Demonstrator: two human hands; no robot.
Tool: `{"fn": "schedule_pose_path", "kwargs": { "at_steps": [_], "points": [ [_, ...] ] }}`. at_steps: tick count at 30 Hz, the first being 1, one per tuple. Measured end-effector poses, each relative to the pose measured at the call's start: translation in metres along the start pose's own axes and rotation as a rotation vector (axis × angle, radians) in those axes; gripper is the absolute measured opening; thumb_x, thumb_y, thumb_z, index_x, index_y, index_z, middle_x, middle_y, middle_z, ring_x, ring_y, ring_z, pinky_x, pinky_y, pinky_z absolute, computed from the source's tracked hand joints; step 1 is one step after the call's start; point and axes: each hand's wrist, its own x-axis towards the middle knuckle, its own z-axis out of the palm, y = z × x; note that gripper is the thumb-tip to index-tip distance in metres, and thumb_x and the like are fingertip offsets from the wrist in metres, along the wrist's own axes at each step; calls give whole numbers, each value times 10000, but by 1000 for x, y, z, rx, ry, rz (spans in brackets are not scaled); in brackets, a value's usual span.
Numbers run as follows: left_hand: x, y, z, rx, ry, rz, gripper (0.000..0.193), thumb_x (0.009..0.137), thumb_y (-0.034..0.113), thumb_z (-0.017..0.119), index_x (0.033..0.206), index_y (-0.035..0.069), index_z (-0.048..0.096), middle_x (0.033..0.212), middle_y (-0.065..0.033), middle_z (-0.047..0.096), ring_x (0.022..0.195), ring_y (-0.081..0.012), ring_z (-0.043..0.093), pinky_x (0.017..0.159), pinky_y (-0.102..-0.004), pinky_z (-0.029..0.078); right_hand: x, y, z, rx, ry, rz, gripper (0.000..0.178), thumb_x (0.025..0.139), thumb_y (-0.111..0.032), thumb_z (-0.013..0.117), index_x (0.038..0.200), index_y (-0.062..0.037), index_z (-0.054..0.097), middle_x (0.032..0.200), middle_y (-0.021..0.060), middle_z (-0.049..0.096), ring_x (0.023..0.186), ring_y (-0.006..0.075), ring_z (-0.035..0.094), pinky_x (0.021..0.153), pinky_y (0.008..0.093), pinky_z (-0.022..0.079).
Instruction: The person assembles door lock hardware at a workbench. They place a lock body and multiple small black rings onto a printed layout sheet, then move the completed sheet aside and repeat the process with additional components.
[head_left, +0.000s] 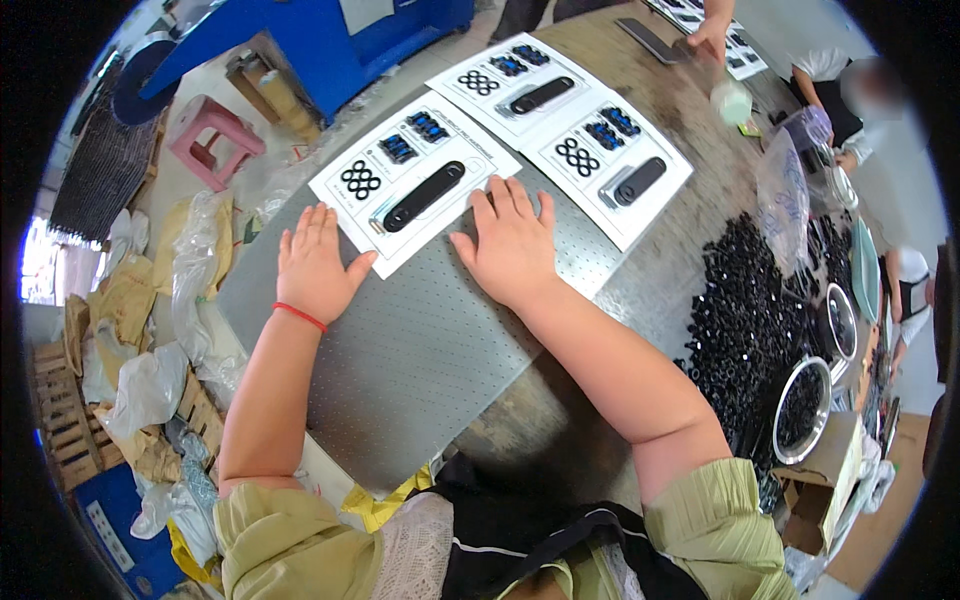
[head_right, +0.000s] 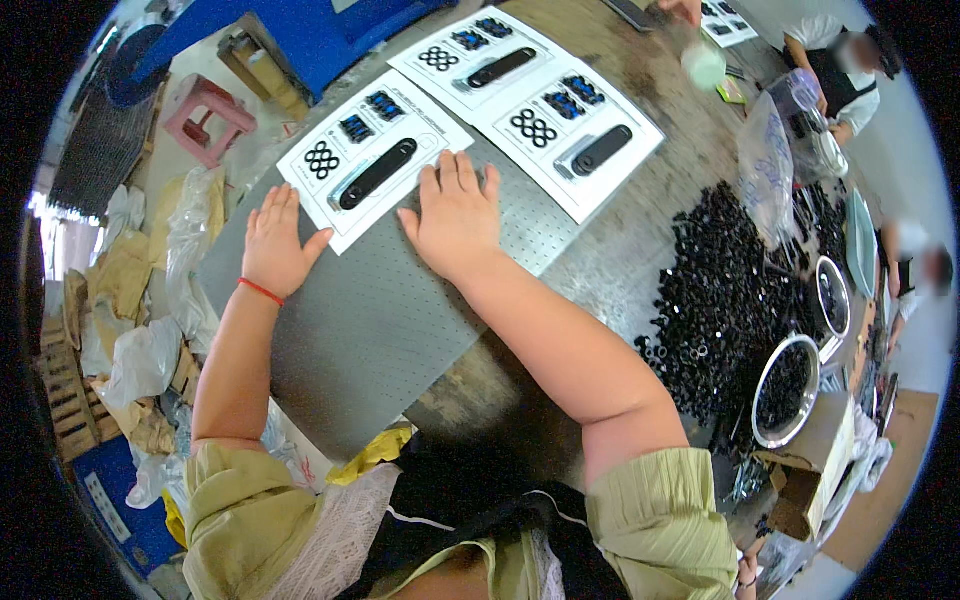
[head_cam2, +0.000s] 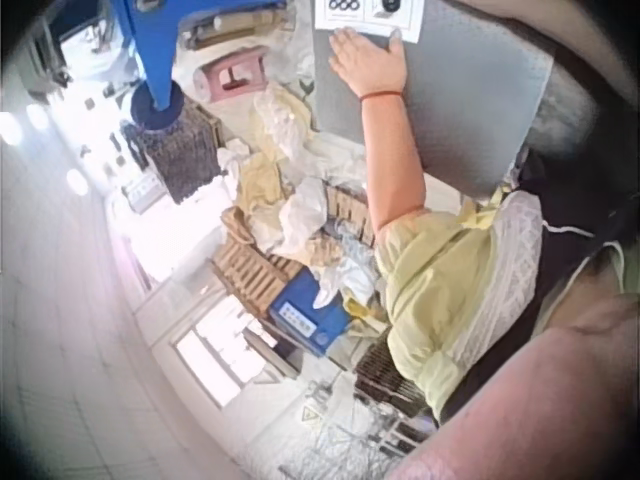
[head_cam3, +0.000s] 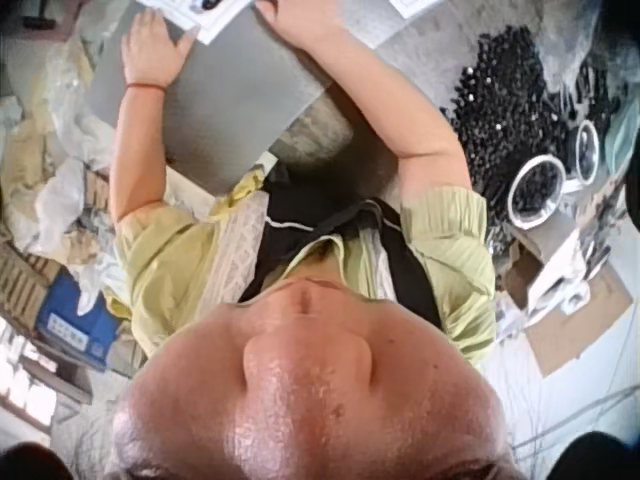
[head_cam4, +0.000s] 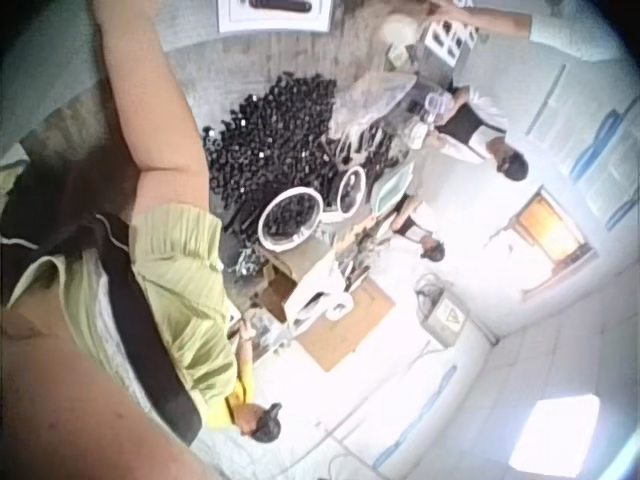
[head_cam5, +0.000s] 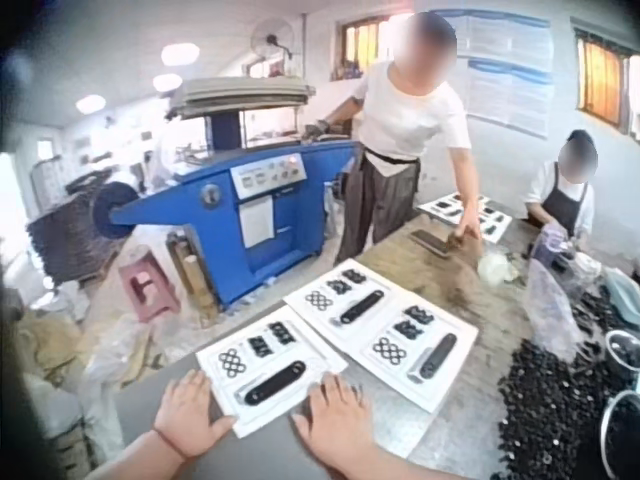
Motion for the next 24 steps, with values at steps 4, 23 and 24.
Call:
{"fn": "schedule_pose_path", "kwargs": {
  "at_steps": [4, 23, 24],
  "points": [
    [5, 0, 6, -26, 21, -33, 825, 906, 528, 585, 1464, -32, 351, 1544, -185, 339, 1462, -313, 259, 1179, -488, 214, 10, 0, 6, -20, -31, 10, 611, 943, -449, 509, 1387, -31, 468, 1505, 186, 379, 1417, 314, 309, 1147, 574, 174],
    [8, -1, 26, -173, 87, -113, 851, 903, 549, 575, 1484, -15, 314, 1568, -163, 300, 1473, -292, 239, 1194, -473, 200, 13, 6, 18, -40, 9, -21, 736, 917, -547, 521, 1462, -67, 398, 1557, 176, 320, 1447, 340, 271, 1153, 558, 171],
    [6, -1, 26, -173, 80, -118, 852, 908, 551, 567, 1488, -15, 304, 1570, -160, 296, 1473, -294, 238, 1195, -475, 195, 12, 6, 19, -40, 19, -23, 731, 915, -542, 528, 1456, -66, 405, 1552, 176, 328, 1442, 342, 279, 1151, 558, 176]
  ]
}}
